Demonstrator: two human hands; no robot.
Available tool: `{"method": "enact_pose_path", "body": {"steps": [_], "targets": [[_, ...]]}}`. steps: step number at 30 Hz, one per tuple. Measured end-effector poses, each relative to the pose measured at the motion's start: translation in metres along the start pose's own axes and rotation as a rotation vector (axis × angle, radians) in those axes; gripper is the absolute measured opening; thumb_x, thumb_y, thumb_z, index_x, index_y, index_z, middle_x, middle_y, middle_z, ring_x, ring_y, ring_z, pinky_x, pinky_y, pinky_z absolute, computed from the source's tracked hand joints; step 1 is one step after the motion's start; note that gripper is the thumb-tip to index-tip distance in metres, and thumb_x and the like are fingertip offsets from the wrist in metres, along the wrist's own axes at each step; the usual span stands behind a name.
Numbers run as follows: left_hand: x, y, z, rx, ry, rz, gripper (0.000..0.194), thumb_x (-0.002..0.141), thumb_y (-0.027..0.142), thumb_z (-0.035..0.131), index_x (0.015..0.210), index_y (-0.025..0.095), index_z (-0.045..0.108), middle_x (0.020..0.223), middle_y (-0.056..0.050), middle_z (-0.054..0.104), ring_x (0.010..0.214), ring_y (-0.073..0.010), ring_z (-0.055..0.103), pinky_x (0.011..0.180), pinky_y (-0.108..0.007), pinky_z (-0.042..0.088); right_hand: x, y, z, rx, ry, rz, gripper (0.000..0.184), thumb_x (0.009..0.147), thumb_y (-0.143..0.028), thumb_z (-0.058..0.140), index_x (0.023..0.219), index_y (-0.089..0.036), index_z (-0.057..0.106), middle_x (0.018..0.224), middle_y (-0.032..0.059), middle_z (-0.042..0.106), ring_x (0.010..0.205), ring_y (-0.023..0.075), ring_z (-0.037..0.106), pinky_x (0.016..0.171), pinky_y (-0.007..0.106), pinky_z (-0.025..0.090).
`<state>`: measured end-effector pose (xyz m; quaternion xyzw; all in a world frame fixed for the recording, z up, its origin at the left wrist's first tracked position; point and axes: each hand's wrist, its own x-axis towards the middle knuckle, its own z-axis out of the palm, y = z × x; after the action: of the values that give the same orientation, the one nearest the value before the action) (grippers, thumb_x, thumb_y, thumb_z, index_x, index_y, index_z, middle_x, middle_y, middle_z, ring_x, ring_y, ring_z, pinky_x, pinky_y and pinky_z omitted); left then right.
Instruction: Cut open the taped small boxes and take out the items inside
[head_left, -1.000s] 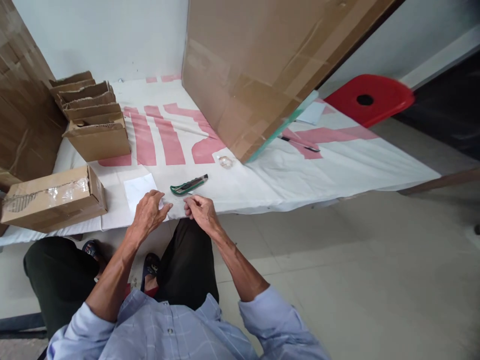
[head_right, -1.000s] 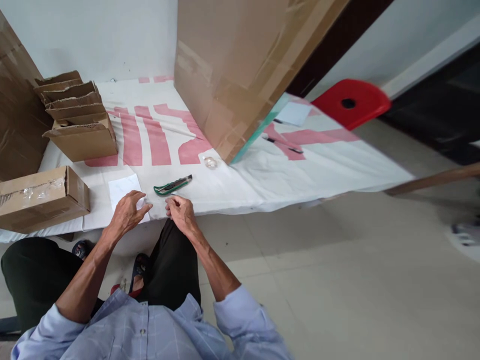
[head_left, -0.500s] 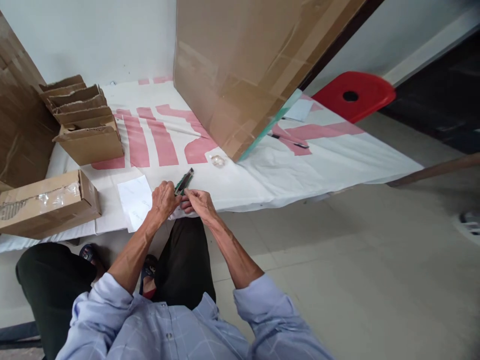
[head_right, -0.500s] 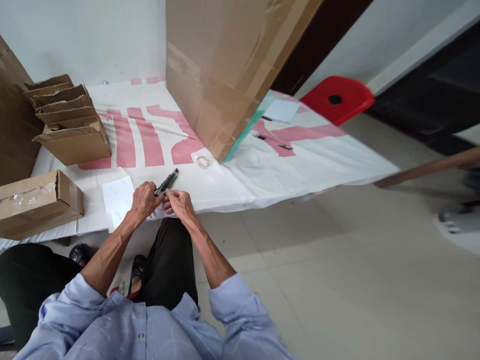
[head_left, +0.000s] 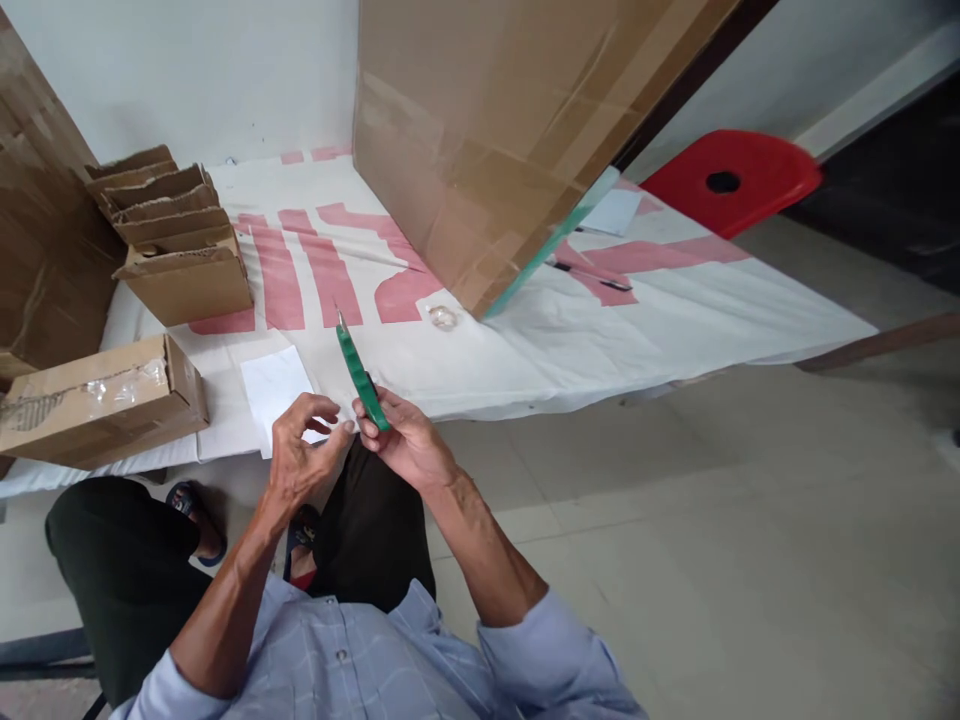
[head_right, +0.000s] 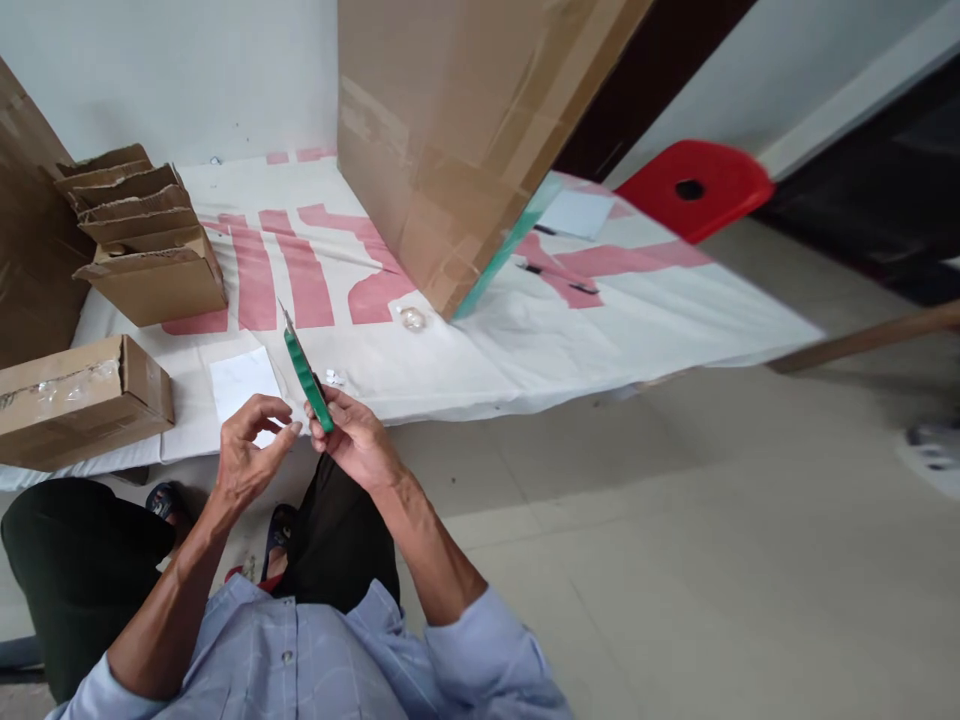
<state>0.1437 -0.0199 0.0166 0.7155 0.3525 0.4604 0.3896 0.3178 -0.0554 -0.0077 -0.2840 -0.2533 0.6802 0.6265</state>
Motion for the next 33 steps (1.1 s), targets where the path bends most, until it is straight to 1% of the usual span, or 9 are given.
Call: {"method": "enact_pose_path", "body": {"steps": [3, 7, 11, 14, 17, 20, 24, 28, 33], "targets": [[0.003, 0.004, -0.014, -0.243, 0.033, -0.249, 0.027, 0.085, 0.037, 0.084, 0.105, 0.020, 0.078, 0.100, -0.007, 0.078, 0.086, -0.0182, 0.072, 0.074, -0.028, 0.059, -0.009, 0.005, 0.014, 0.052, -0.085, 0.076, 0.034, 0.083, -0.045, 0.089, 0.102, -0.022, 0.073, 0.094, 0.0017, 0.066, 0.063, 0.0087, 0.046, 0.053, 0.022, 0.046], [0.016, 0.010, -0.027, -0.597, -0.011, -0.366, 0.048, 0.082, 0.053, 0.088, 0.116, 0.020, 0.080, 0.113, -0.012, 0.081, 0.102, -0.0249, 0.074, 0.081, -0.033, 0.061, -0.016, 0.017, 0.024, 0.110, -0.149, 0.181, 0.035, 0.083, -0.045, 0.088, 0.104, -0.021, 0.074, 0.090, 0.0012, 0.063, 0.061, 0.0078, 0.041, 0.052, 0.021, 0.043], [0.022, 0.015, -0.033, -0.642, -0.055, -0.394, 0.044, 0.074, 0.050, 0.097, 0.099, 0.017, 0.082, 0.088, -0.005, 0.078, 0.076, -0.0163, 0.069, 0.074, -0.029, 0.057, -0.022, 0.036, 0.028, 0.049, -0.148, 0.229, 0.039, 0.090, -0.056, 0.081, 0.107, -0.021, 0.075, 0.090, 0.0025, 0.065, 0.060, 0.0099, 0.045, 0.052, 0.025, 0.046], [0.021, 0.011, -0.036, -0.584, 0.032, -0.396, 0.043, 0.067, 0.051, 0.100, 0.082, 0.017, 0.078, 0.074, -0.001, 0.072, 0.064, -0.0121, 0.060, 0.065, -0.026, 0.052, -0.022, 0.045, 0.021, -0.172, -0.081, 0.152, 0.049, 0.093, -0.067, 0.072, 0.109, -0.021, 0.077, 0.087, 0.0044, 0.069, 0.064, 0.0150, 0.056, 0.055, 0.030, 0.050], [0.021, 0.001, -0.046, -0.459, 0.143, -0.409, 0.045, 0.066, 0.056, 0.099, 0.078, 0.018, 0.076, 0.068, 0.000, 0.069, 0.058, -0.0111, 0.055, 0.056, -0.025, 0.046, -0.009, 0.036, -0.001, -0.631, 0.148, -0.139, 0.042, 0.095, -0.059, 0.071, 0.113, -0.022, 0.079, 0.094, 0.0057, 0.074, 0.078, 0.0200, 0.065, 0.067, 0.033, 0.055], [0.022, -0.011, -0.064, -0.287, 0.169, -0.397, 0.041, 0.073, 0.057, 0.092, 0.082, 0.019, 0.077, 0.068, 0.000, 0.068, 0.056, -0.0123, 0.054, 0.053, -0.026, 0.044, 0.018, 0.012, -0.035, -1.120, 0.347, -0.414, 0.029, 0.097, -0.045, 0.066, 0.108, -0.022, 0.079, 0.105, 0.0092, 0.074, 0.095, 0.0240, 0.067, 0.083, 0.037, 0.056], [0.021, -0.024, -0.089, 0.244, 0.143, -0.342, 0.026, 0.091, 0.044, 0.071, 0.097, 0.020, 0.077, 0.075, -0.004, 0.072, 0.067, -0.0201, 0.063, 0.064, -0.032, 0.050, 0.058, -0.009, -0.074, -1.566, 0.388, -0.337, 0.017, 0.093, -0.035, 0.067, 0.098, -0.022, 0.077, 0.099, 0.0106, 0.072, 0.094, 0.0263, 0.063, 0.091, 0.040, 0.054], [0.019, -0.036, -0.097, 0.874, 0.093, -0.333, 0.023, 0.098, 0.024, 0.058, 0.113, 0.018, 0.073, 0.099, -0.015, 0.078, 0.095, -0.0325, 0.072, 0.082, -0.040, 0.052, 0.080, -0.005, -0.082, -1.763, 0.344, -0.228, 0.012, 0.094, -0.030, 0.068, 0.096, -0.021, 0.075, 0.106, 0.0119, 0.071, 0.103, 0.0279, 0.062, 0.095, 0.040, 0.051], [0.023, -0.052, -0.092, 1.053, -0.025, -0.429, 0.028, 0.100, 0.019, 0.054, 0.124, 0.014, 0.068, 0.118, -0.023, 0.075, 0.106, -0.0378, 0.072, 0.089, -0.045, 0.053, 0.086, 0.001, -0.075, -1.776, 0.362, -0.179, 0.010, 0.094, -0.026, 0.066, 0.097, -0.022, 0.075, 0.109, 0.0118, 0.070, 0.108, 0.0283, 0.062, 0.095, 0.039, 0.050]]}}
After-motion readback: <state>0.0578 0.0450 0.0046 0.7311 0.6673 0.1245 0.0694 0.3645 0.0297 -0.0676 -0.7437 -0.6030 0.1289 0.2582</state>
